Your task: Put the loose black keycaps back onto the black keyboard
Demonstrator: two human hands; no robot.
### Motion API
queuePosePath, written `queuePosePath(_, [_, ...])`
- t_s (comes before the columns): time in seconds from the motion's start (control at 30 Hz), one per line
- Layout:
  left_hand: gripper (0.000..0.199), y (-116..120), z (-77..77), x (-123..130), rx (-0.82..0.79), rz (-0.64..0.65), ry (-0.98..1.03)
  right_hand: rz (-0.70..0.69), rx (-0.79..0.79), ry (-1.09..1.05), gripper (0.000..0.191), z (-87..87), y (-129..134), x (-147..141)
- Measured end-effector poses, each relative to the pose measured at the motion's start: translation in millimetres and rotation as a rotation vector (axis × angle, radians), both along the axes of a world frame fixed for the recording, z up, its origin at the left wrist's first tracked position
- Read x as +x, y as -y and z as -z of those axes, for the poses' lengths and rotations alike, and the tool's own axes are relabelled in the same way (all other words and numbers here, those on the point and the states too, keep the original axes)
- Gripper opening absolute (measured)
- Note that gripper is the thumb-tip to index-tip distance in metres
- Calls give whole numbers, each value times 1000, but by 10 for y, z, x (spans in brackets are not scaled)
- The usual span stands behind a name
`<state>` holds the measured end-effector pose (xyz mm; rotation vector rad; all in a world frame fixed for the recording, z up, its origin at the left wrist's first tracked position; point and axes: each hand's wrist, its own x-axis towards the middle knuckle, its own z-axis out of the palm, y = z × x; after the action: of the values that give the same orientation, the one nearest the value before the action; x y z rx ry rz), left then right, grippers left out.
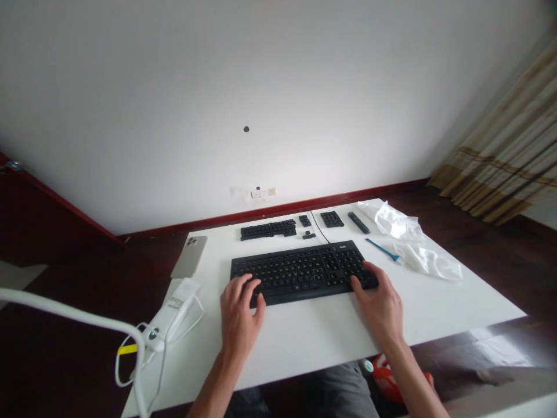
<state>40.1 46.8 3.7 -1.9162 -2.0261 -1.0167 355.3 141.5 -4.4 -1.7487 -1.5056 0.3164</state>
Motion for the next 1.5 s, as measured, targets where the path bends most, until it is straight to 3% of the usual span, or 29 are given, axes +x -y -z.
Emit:
queuePosePath(0.13, [43, 128, 29, 343, -58, 36, -77, -16, 22, 73, 51, 43, 17, -6])
queuePosePath(0.3, [45, 100, 15, 478, -105, 46, -122, -70, 36, 123, 47, 101, -32, 3])
queuePosePath(0.43, [46, 95, 3, 460, -100, 32, -127, -97, 47, 103, 44, 125, -86, 9])
queuePosePath(0.6, [51, 114, 44, 280, -47, -87, -51, -122, 67, 93, 42, 138, -99, 27])
queuePosePath(0.77, [43, 200, 52, 108, -100, -19, -84, -135, 186, 98, 36, 139, -95, 42])
queuePosePath(0.93, [45, 248, 30, 140, -116, 1, -148, -127, 300, 51, 26, -1, -58, -88])
queuePosePath(1.03, [43, 236, 27, 157, -98, 4, -159, -254, 273, 30, 25, -245, -93, -282])
queuePosePath(1.17, [39, 224, 26, 149, -93, 20, -155, -542, 180, 96, 31, -609, -381, -614])
queuePosePath(1.23, [39, 227, 20, 149, -92, 35, -165, -647, 180, 172, 35, -669, -638, -782])
queuePosePath(1.37, [42, 236, -8, 168, -103, 30, -164, -730, 219, 348, 33, -481, -1183, -1079])
queuePosePath(1.5, [37, 234, -26, 181, -87, 25, -160, -748, 186, 516, 31, -227, -1463, -1252])
